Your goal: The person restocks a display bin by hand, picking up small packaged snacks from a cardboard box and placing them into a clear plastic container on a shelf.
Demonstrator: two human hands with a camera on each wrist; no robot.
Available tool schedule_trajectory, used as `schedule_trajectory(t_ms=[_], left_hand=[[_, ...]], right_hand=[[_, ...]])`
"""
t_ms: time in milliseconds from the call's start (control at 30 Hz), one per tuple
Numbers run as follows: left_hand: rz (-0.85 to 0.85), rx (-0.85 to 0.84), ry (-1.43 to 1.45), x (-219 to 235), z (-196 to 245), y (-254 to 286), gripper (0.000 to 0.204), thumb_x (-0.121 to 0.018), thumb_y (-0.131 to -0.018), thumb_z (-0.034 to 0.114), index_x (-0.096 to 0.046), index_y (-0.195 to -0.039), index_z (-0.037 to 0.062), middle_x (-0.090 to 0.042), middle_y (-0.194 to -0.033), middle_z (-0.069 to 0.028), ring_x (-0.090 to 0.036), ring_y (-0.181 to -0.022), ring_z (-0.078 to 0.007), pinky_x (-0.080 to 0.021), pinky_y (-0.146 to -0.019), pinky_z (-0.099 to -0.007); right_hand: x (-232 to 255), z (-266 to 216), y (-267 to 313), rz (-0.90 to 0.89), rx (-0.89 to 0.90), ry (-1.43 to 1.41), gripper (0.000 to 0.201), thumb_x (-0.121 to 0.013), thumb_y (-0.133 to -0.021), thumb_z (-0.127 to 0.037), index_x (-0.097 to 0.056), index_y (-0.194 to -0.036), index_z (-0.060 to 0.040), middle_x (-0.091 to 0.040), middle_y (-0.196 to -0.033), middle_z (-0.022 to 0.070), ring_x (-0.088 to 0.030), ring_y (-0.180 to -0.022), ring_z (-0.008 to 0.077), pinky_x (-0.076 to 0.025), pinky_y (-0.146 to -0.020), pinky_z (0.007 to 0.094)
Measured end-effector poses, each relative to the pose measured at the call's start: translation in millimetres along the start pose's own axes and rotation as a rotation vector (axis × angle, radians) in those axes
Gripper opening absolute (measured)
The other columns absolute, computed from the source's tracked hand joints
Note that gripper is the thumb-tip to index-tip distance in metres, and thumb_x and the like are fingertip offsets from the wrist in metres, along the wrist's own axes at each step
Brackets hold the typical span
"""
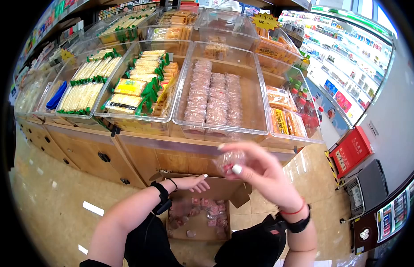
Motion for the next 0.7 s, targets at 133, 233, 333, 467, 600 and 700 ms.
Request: schedule_trajectory(t_ms=[133, 233, 333, 467, 600, 700], left_hand=[[-0.007, -0.012, -0.009, 0.4, 1.7, 0.9, 0.079, -0.008, -0.089, 0.064, -0.048, -0.129, 0.009, -0.049, -0.129, -0.0181, -0.049, -0.117, -0.0302, -0.037, -0.098, -0.0448], [0.003, -0.016, -0.006, 1.4, 3.1, 1.5, 0.079, -0.008, -0.09, 0.064, -0.048, -0.129, 0.0087, -0.049, -0.129, -0.018, -0.049, -0.116, -0.0303, -0.037, -0.098, -0.0448], [0.001, -0.023, -0.008, 3.2, 1.5, -1.4, 0.079, -0.008, -0.09, 0.064, -0.048, -0.129, 0.0088, -0.05, -0.128, -0.0172, -0.049, -0.116, -0.0294, -0.038, -0.097, -0.0442], [0.007, -0.027, -0.015, 5.0, -1.2, -4.1, 0.079, -0.008, -0.09, 0.064, -0.049, -0.128, 0.0086, -0.05, -0.127, -0.0161, -0.05, -0.115, -0.0279, -0.038, -0.096, -0.0427], [0.004, -0.023, -0.028, 4.4, -4.7, -6.9, 0.079, -0.008, -0.09, 0.064, -0.05, -0.127, 0.0084, -0.052, -0.126, -0.0153, -0.051, -0.114, -0.0265, -0.038, -0.097, -0.0414], [0.0, -0.032, -0.035, 4.9, -8.2, -7.7, 0.079, -0.009, -0.09, 0.064, -0.051, -0.126, 0.0079, -0.053, -0.124, -0.0149, -0.053, -0.111, -0.0258, -0.037, -0.097, -0.0409]], right_hand=[[8.5, -84.0, -39.9, 0.141, 0.238, 0.37, 0.028, -0.06, -0.083, -0.001, -0.051, -0.109, -0.0003, -0.058, -0.097, 0.0025, -0.059, -0.089, 0.0113, -0.051, -0.074, 0.0255], [27.9, -110.1, -97.8, 0.169, 0.376, 0.924, 0.026, -0.066, -0.074, -0.003, -0.055, -0.097, -0.0018, -0.059, -0.08, 0.0053, -0.058, -0.077, 0.0117, -0.048, -0.065, 0.0261], [41.3, -97.2, -162.0, 0.101, 0.364, 1.169, 0.023, -0.065, -0.067, -0.005, -0.062, -0.09, -0.0029, -0.061, -0.076, 0.0108, -0.061, -0.074, 0.0219, -0.049, -0.068, 0.0317], [44.8, -55.6, -215.6, 0.016, 0.333, 1.461, 0.023, -0.061, -0.067, -0.003, -0.067, -0.089, -0.0041, -0.065, -0.082, 0.0134, -0.063, -0.075, 0.0284, -0.051, -0.071, 0.0337], [48.0, -8.4, -239.2, -0.134, 0.151, 1.378, 0.029, -0.056, -0.071, 0.002, -0.062, -0.099, -0.004, -0.066, -0.09, 0.013, -0.063, -0.087, 0.0256, -0.049, -0.077, 0.0348], [49.3, 2.5, -237.8, -0.218, -0.04, 1.241, 0.032, -0.053, -0.076, 0.001, -0.056, -0.108, -0.0044, -0.065, -0.099, 0.0115, -0.061, -0.096, 0.0231, -0.047, -0.082, 0.0353]])
Point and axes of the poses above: each hand's wrist, its own y-axis away from the middle knuckle, its own x-axis out of the back of the hand, z = x × y, the point moved 8 cm from there along -y, towards the middle knuckle
